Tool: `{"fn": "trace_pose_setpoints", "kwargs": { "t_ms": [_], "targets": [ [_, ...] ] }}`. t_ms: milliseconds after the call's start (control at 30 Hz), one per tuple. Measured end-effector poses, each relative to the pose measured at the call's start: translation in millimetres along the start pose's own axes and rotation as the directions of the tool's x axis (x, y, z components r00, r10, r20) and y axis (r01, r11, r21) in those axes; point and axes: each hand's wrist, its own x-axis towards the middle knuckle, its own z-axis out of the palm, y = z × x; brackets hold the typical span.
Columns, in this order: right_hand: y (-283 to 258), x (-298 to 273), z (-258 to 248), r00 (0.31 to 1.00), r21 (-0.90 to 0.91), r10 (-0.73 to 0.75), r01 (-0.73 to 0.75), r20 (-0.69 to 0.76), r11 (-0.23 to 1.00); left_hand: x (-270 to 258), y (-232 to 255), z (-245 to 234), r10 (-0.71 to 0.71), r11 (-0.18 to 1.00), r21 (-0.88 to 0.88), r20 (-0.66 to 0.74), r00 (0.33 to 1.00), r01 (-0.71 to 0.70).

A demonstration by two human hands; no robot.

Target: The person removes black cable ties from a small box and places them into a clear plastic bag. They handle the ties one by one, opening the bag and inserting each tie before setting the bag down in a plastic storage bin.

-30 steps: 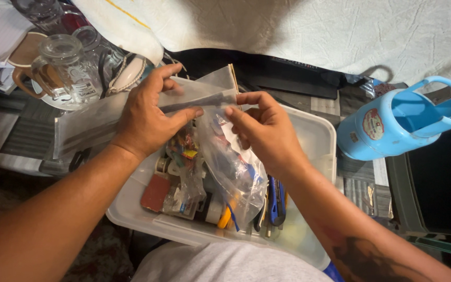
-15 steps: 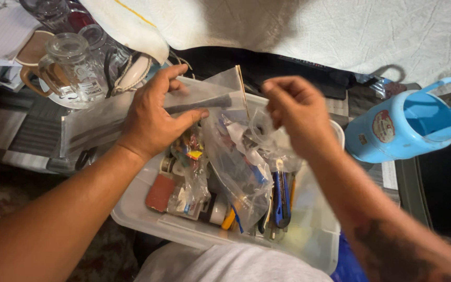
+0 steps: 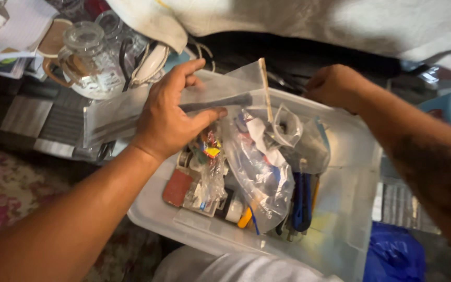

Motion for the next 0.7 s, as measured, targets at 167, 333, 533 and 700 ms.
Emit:
{"fn": "trace_pose_setpoints", "kwargs": {
  "t_ms": [167, 333, 533, 700],
  "targets": [
    [19, 43, 26, 0.993, -0.237, -0.085, 0.103, 0.083, 0.966, -2, -2, 1, 0.007, 1.000, 0.007, 0.000, 1.000, -0.007],
    [14, 52, 36, 0.967, -0.252, -0.055, 0.119, 0.247, 0.961, -1, 0, -1, 0.016, 1.000, -0.009, 0.003, 1.000, -0.016],
    [14, 50, 37, 0.940, -0.311, -0.243, 0.311, 0.237, 0.898, 0, 2, -2, 0.006, 1.000, -0.006, 0.009, 1.000, -0.006],
    [6, 45, 35, 0.959, -0.330, -0.118, 0.202, 0.256, 0.922, 1, 4, -2, -0.010, 1.000, 0.002, 0.013, 1.000, 0.010]
  ]
}}
